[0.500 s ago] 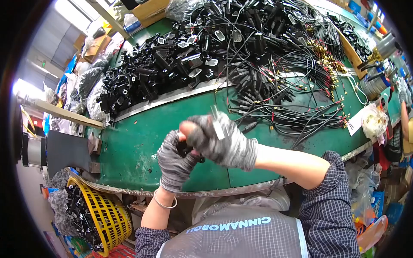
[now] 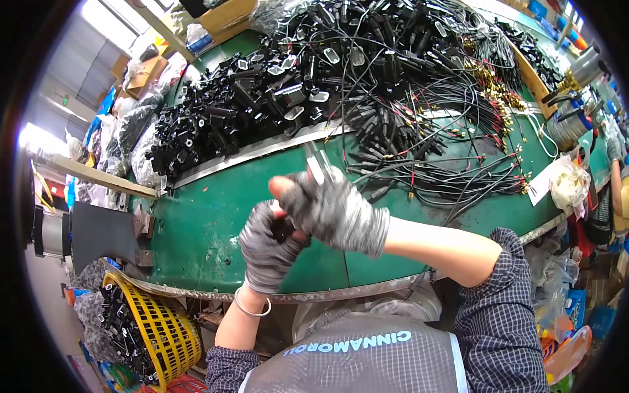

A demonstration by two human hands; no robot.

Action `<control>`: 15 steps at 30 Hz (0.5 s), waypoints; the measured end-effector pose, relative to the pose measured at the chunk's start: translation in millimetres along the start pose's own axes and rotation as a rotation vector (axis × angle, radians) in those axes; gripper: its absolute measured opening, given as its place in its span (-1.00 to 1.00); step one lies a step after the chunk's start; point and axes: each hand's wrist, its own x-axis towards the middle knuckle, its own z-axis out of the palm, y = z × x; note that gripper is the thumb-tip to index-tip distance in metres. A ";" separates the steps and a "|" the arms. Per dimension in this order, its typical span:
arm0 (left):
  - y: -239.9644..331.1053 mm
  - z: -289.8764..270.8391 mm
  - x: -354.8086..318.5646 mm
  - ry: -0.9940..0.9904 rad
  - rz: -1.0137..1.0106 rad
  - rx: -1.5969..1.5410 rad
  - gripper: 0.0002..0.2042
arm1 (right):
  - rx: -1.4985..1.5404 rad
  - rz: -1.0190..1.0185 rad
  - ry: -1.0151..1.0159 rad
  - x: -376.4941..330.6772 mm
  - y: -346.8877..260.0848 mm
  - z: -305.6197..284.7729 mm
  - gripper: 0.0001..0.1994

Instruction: The recorder is assembling wire harnesses and placing components into plastic bags at a factory workstation.

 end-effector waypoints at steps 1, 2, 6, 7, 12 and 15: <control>-0.7 1.9 -1.1 -0.003 0.005 -0.002 -0.75 | -0.002 0.088 -0.053 6.1 -2.1 -7.2 -0.52; -4.8 2.7 -4.3 -0.027 0.181 0.145 -0.72 | -0.005 0.180 -0.113 12.9 -3.5 -11.5 -0.52; -21.0 3.9 -9.4 -0.113 0.320 0.319 -0.64 | 0.073 0.194 -0.151 15.3 -4.8 -14.6 -0.51; -23.9 3.2 -8.3 -0.149 0.111 0.194 -0.63 | 0.161 0.025 -0.065 11.2 -4.2 -14.1 -0.50; -8.0 -5.7 3.0 -0.230 -0.488 -0.442 -0.69 | -0.323 -0.709 0.001 -9.6 13.1 23.0 -0.56; -7.6 2.0 -1.0 -0.081 -0.039 -0.079 -0.70 | -0.356 -0.480 0.056 -0.3 11.4 21.1 -0.57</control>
